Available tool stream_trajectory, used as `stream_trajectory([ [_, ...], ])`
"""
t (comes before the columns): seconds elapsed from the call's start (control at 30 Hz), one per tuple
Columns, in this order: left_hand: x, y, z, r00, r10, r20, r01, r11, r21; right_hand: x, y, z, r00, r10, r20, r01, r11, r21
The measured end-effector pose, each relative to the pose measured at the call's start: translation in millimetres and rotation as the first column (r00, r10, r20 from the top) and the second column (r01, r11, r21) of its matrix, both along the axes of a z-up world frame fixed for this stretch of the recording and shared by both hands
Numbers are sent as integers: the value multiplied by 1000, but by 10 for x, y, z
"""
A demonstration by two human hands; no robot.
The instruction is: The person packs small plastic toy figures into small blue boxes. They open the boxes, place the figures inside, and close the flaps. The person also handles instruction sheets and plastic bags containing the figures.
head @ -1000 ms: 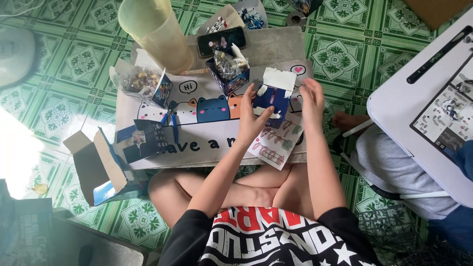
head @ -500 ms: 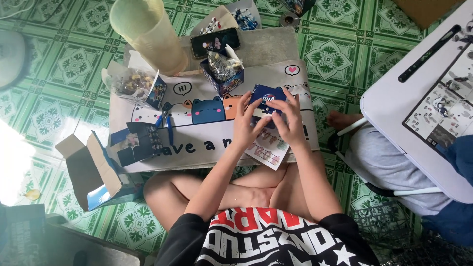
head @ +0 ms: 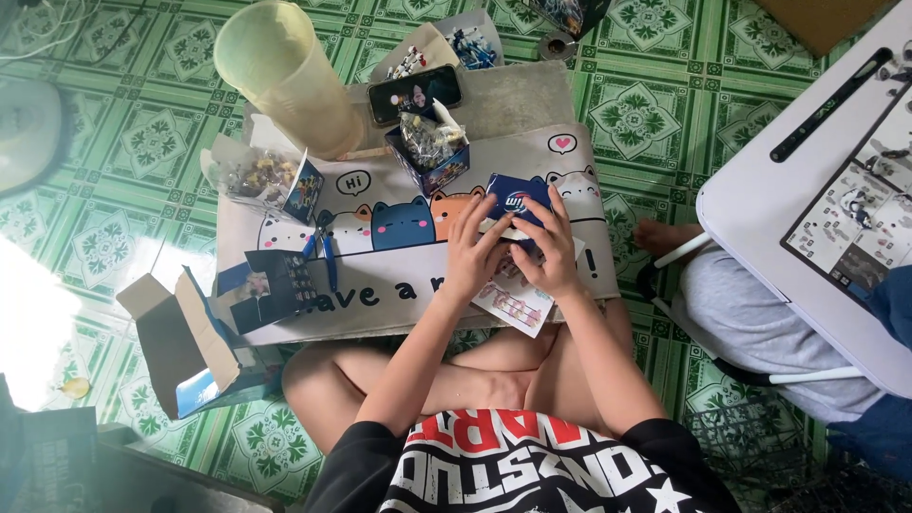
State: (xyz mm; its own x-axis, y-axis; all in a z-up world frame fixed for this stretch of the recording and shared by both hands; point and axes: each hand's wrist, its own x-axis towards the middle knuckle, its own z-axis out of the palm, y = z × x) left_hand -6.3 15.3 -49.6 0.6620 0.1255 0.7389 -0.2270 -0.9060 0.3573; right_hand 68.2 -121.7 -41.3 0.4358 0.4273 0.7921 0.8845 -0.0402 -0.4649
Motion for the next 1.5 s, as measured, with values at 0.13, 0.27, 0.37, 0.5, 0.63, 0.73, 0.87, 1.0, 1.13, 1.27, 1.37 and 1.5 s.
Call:
stream_trajectory([
  [0.13,-5,-7,-6,1000,6,-11,-5,998,61,-7,-7,-9,999,18,-34,-17,1000,21],
  [0.27,-14,3,-5,997,-17,-81,20,999,37,-1,-22,-21,997,19,-79,-16,999,45],
  [0.37,-78,-6,142,987,-77,-140,69,995,-65,3,-35,-31,996,11,-87,-6,999,47],
  [0.5,-93,101,516,967,-128,-222,124,992,-31,-4,-37,21,998,-10,-64,13,998,55],
  [0.63,74,165,750,973,-79,-216,117,978,173,3,-35,7,998,-15,-67,20,997,75],
  [0.73,222,219,719,971,-118,-210,179,936,304,15,-48,8,997,-17,-69,23,996,88],
  [0.87,281,193,659,972,-175,-158,215,933,289,29,-57,-16,998,1,-65,7,993,117],
  [1.0,148,35,537,990,-111,-86,125,977,175,38,-67,-45,999,-13,-49,19,990,142],
  [1.13,-7,-54,519,987,-150,-59,158,973,168,30,-85,-21,1000,-12,-6,12,992,128],
  [1.27,38,-41,491,992,-102,-73,120,940,318,34,-63,-52,999,-4,-35,10,986,167],
  [1.37,43,-30,497,994,-70,-88,98,926,364,57,-65,-39,999,9,-45,-1,985,174],
  [1.5,-105,-110,551,977,-36,-212,107,937,333,42,-99,-28,990,78,-121,-54,981,185],
])
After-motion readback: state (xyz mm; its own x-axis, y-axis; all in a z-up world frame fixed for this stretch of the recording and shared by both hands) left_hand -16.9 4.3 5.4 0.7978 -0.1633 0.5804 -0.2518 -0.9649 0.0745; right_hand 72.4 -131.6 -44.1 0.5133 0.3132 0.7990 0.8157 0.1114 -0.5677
